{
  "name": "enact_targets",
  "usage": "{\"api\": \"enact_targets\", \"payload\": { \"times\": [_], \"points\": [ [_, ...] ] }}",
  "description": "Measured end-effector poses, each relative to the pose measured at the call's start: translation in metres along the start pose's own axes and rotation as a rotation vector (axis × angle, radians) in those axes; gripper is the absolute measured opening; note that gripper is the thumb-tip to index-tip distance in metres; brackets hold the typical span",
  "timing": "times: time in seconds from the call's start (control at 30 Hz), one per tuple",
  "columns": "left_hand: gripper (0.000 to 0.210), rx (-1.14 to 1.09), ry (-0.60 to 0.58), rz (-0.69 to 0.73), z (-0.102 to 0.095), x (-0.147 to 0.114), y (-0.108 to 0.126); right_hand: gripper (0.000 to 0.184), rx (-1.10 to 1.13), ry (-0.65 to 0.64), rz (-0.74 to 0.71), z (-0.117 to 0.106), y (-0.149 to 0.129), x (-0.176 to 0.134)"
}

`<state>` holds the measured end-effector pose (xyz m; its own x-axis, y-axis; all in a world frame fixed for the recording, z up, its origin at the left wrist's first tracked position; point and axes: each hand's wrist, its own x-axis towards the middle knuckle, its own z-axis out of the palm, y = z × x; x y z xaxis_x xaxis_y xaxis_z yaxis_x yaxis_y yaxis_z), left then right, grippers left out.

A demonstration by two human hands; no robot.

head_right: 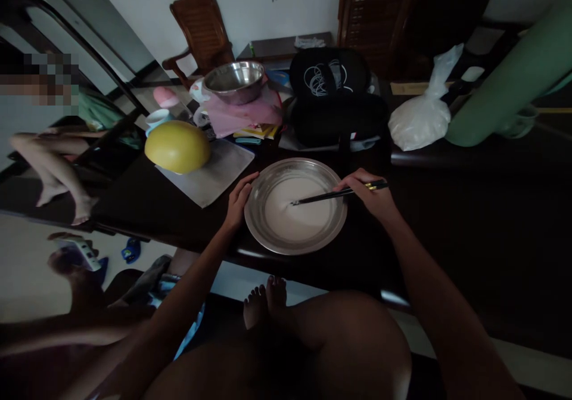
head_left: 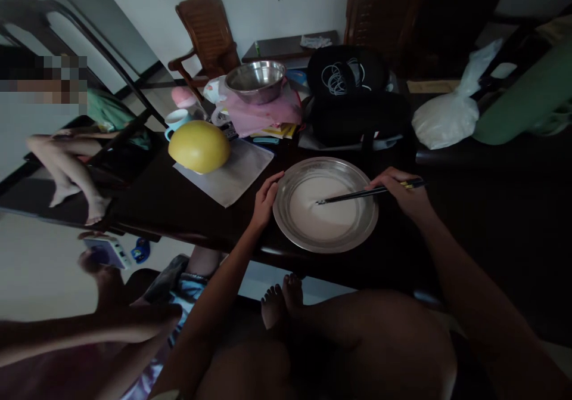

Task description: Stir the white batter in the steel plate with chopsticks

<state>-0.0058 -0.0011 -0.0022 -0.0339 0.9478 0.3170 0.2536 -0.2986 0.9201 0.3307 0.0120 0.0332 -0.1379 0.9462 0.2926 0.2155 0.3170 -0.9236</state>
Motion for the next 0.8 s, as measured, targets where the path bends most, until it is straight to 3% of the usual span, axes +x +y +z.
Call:
{"api": "enact_targets", "payload": {
  "times": [0.2, 0.3, 0.4, 0.5, 0.57, 0.67, 0.8],
  "points": [
    [0.044, 0.012, 0.003, -0.030, -0.0004, 0.0003, -0.0011, 0.035, 0.117, 0.057, -0.002, -0.0040, 0.0075, 0.0027],
    [0.043, 0.021, 0.011, -0.031, -0.0001, 0.0002, -0.0013, 0.034, 0.045, -0.016, -0.019, -0.0019, 0.0065, 0.0037],
    [0.044, 0.039, 0.023, -0.029, 0.0005, 0.0003, 0.0001, 0.032, 0.001, 0.026, -0.043, -0.0030, 0.0047, 0.0050],
    [0.044, 0.055, 0.022, -0.016, 0.0010, 0.0008, 0.0020, 0.036, 0.106, 0.098, -0.026, -0.0050, 0.0049, 0.0052],
    [0.043, 0.052, 0.023, -0.008, 0.0014, 0.0013, 0.0028, 0.039, 0.167, 0.077, -0.021, -0.0034, 0.0039, 0.0044],
    [0.043, 0.054, 0.024, -0.009, 0.0019, 0.0015, 0.0031, 0.038, 0.089, -0.015, -0.026, 0.0007, 0.0001, 0.0030],
    [0.043, 0.050, 0.032, -0.004, 0.0024, 0.0007, 0.0024, 0.033, 0.016, 0.041, -0.054, -0.0014, 0.0008, 0.0037]
  ]
}}
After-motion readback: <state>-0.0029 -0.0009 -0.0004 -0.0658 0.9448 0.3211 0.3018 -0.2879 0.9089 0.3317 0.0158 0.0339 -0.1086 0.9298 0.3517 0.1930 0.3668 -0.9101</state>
